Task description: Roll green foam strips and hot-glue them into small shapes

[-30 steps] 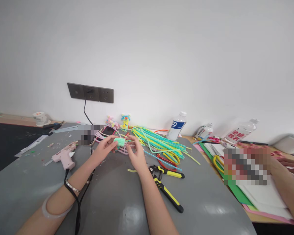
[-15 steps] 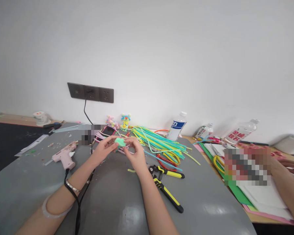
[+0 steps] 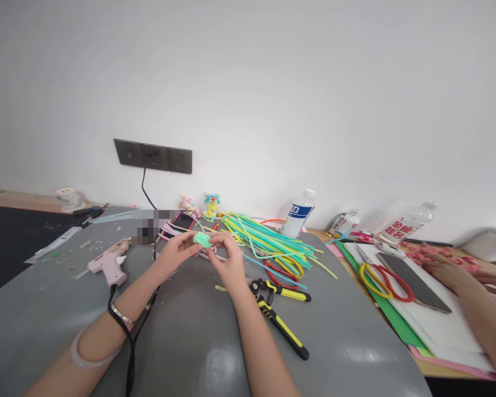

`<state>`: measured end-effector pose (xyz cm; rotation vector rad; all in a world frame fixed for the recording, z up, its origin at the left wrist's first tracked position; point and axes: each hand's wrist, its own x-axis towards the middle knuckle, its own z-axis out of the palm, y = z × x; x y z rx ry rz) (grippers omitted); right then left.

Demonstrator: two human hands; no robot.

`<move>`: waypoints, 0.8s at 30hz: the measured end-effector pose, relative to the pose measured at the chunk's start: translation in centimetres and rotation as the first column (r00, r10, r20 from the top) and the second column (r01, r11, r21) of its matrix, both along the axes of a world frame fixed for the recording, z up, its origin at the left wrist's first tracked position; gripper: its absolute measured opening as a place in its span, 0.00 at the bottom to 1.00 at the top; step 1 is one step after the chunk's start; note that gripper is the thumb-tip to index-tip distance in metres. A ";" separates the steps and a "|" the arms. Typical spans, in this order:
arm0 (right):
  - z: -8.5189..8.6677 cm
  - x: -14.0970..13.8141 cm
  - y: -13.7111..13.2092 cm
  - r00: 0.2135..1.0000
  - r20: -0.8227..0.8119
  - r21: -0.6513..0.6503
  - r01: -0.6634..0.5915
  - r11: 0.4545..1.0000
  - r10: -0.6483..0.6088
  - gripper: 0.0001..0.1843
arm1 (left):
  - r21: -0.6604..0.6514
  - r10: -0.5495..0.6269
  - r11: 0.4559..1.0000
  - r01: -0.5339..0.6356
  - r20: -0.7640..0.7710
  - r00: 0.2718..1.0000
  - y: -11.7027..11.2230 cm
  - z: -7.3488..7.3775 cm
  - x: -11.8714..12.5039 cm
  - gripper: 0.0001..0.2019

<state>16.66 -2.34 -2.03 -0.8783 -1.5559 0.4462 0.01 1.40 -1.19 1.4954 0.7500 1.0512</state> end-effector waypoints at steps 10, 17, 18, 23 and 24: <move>-0.4 -0.2 -0.1 0.999 -0.044 -0.048 0.028 0.998 -0.030 0.16 | -0.025 0.008 1.000 -0.007 0.022 1.000 -0.2 0.2 0.1 0.22; -0.2 -0.3 -0.2 0.999 0.017 -0.018 0.050 0.999 -0.050 0.15 | -0.013 0.015 1.000 -0.015 0.019 1.000 -0.2 0.4 0.0 0.20; -0.2 -0.3 -0.2 0.998 0.020 -0.016 0.054 0.998 -0.053 0.15 | -0.008 0.009 1.000 -0.009 0.023 1.000 -0.2 0.4 0.0 0.20; -0.4 -0.3 -0.1 0.996 0.029 -0.012 0.079 0.997 -0.079 0.17 | -0.016 0.003 1.000 -0.002 0.028 1.000 -0.2 0.3 0.1 0.18; -0.3 -0.3 -0.1 0.995 0.033 -0.010 0.094 0.995 -0.094 0.18 | -0.027 0.010 1.000 -0.009 0.029 1.000 -0.2 0.2 0.1 0.18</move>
